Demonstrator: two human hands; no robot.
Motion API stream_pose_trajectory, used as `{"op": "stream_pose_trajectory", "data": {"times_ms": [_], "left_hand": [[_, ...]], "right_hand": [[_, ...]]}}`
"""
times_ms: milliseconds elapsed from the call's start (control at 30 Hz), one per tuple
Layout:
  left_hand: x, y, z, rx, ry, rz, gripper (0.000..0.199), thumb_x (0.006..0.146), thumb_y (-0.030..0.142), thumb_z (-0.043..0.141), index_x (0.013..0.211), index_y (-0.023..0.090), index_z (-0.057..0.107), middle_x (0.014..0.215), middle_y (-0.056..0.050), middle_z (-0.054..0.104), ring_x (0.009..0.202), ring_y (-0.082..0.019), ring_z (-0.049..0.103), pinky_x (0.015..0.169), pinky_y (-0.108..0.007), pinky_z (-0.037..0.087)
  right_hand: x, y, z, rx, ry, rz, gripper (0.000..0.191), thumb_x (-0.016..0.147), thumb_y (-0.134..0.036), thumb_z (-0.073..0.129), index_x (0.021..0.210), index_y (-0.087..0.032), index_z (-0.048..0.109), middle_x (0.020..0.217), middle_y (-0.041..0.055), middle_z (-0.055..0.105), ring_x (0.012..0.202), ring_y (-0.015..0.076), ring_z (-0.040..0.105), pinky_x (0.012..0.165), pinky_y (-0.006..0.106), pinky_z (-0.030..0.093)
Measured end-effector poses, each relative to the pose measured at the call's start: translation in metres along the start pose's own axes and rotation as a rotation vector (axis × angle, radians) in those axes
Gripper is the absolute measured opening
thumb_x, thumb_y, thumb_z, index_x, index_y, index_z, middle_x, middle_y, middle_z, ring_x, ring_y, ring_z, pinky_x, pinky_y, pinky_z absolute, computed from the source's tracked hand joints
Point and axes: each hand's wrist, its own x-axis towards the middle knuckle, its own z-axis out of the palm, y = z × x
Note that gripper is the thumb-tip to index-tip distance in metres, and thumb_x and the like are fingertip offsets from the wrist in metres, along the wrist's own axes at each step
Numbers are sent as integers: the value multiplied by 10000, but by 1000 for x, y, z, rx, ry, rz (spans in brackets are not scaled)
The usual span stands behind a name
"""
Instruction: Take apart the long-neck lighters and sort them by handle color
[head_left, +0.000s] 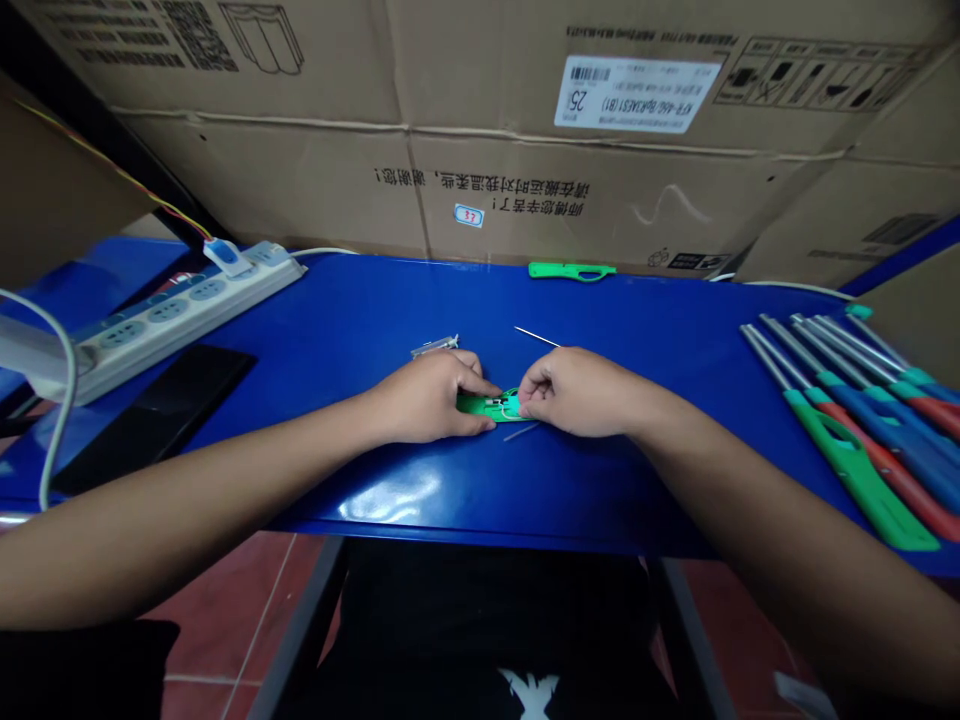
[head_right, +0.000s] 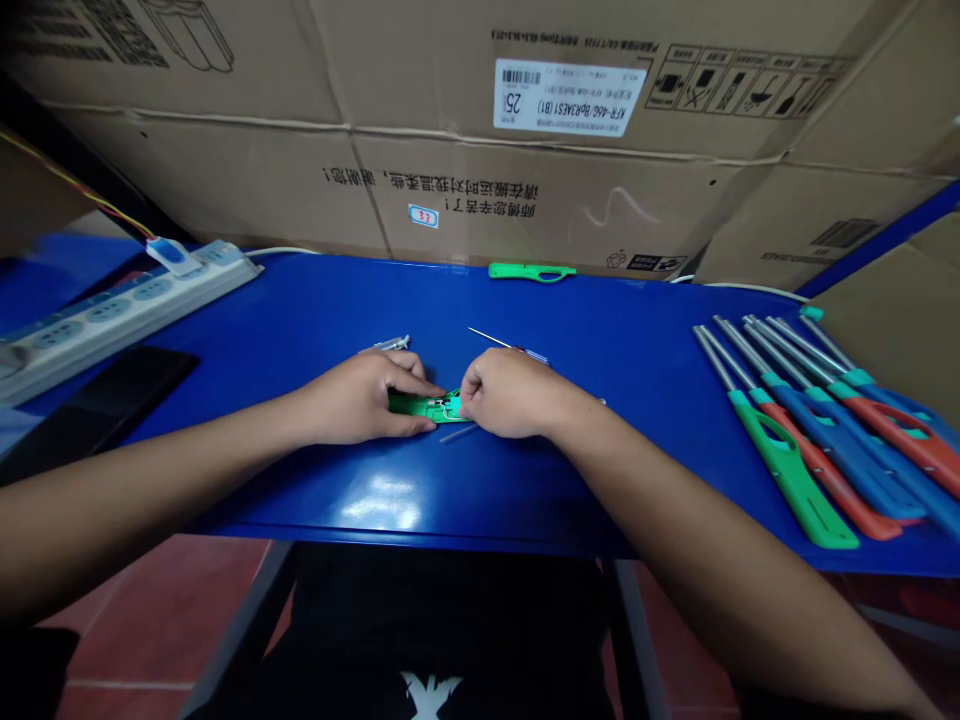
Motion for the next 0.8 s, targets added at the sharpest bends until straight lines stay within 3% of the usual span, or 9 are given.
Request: {"op": "stream_pose_trajectory", "data": {"times_ms": [433, 533, 600, 700, 800], "left_hand": [[-2, 1, 3, 41, 45, 57, 314, 820, 353, 756, 1104, 222, 778, 933, -34, 685, 846, -172, 639, 781, -308, 473], [-2, -3, -7, 0, 61, 124, 374, 807, 406, 770, 1130, 218, 765, 1035, -54, 709, 928, -189, 658, 858, -323, 491], [-2, -10, -19, -63, 131, 134, 388, 847, 450, 718, 1152, 212, 755, 1087, -67, 715, 962, -189, 664, 852, -309, 501], [0, -29, -38, 7, 310, -39, 372, 881, 489, 651, 1053, 182, 773, 1002, -74, 734, 873, -181, 665, 765, -290, 496], [2, -48, -44, 175, 290, -213, 409, 771, 524, 748, 982, 174, 777, 926, -66, 747, 822, -197, 661, 734, -292, 475]], "right_hand": [[-5, -2, 2, -57, 65, -33, 105, 821, -270, 701, 798, -231, 796, 704, -10, 735, 584, 106, 567, 560, 254, 375], [-9, 2, 1, -47, 73, -69, 132, 837, -315, 696, 822, -240, 804, 743, 2, 755, 614, 125, 604, 568, 268, 381], [-11, 4, -1, -33, 79, -122, 158, 854, -333, 683, 818, -229, 796, 771, 16, 759, 654, 138, 629, 588, 272, 398], [-12, 8, -2, -23, 169, -218, 217, 886, -356, 650, 794, -206, 776, 777, 31, 748, 682, 145, 633, 622, 276, 414], [-10, 12, -1, -9, 348, -295, 214, 899, -334, 637, 808, -182, 759, 777, 33, 722, 694, 142, 621, 650, 272, 425]]}}
